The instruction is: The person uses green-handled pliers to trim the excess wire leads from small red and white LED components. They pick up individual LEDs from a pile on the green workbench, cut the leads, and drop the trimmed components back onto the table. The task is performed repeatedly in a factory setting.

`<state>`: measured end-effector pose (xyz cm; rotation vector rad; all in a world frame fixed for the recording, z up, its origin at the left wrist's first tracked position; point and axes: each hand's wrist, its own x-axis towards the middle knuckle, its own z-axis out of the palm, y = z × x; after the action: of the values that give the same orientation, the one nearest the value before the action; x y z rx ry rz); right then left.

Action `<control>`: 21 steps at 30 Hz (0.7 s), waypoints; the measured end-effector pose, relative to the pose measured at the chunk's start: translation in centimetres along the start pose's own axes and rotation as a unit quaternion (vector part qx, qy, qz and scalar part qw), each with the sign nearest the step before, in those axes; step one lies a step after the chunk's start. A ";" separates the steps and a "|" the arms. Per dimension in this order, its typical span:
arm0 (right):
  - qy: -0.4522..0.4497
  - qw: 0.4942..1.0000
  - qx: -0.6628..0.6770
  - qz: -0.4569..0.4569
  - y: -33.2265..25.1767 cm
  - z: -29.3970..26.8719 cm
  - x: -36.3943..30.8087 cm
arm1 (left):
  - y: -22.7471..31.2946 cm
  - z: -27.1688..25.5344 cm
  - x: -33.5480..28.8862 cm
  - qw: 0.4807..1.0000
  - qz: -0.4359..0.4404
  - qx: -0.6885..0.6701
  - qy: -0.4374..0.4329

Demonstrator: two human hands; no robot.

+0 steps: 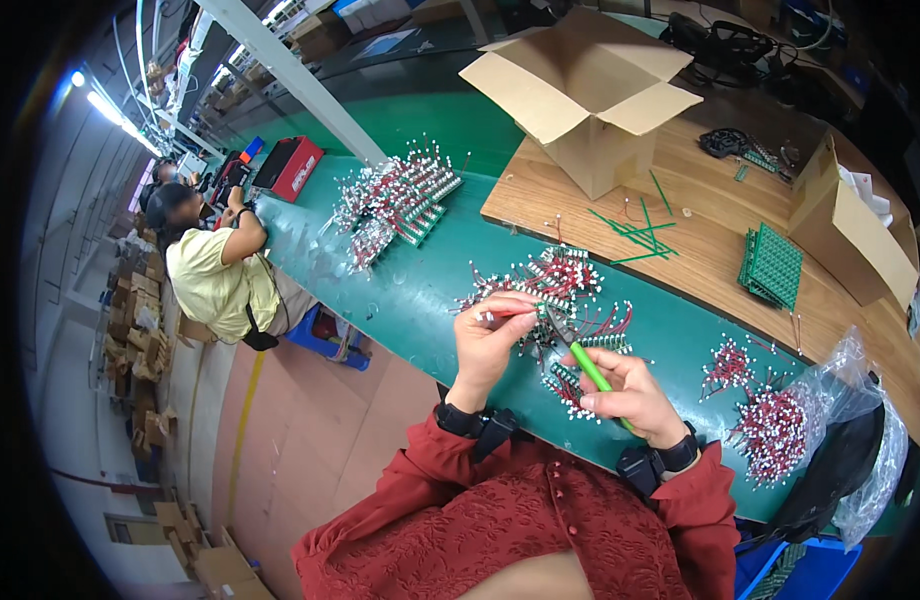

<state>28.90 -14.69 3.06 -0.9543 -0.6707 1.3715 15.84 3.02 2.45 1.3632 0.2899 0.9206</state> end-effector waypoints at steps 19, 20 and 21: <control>0.141 0.927 -0.327 -0.120 0.1 0.5 1.0 | 0.3 -0.2 0.3 0.992 0.007 0.114 0.047; 0.147 0.923 -0.334 -0.123 0.2 0.5 0.9 | 0.4 0.1 0.3 0.991 0.018 0.128 0.035; 0.150 0.920 -0.341 -0.126 0.3 0.5 0.9 | 0.5 0.3 0.4 0.988 0.038 0.150 0.025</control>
<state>28.46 -13.74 2.94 -1.5300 -1.0202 0.7308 16.09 3.08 3.09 1.6381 0.4299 1.0044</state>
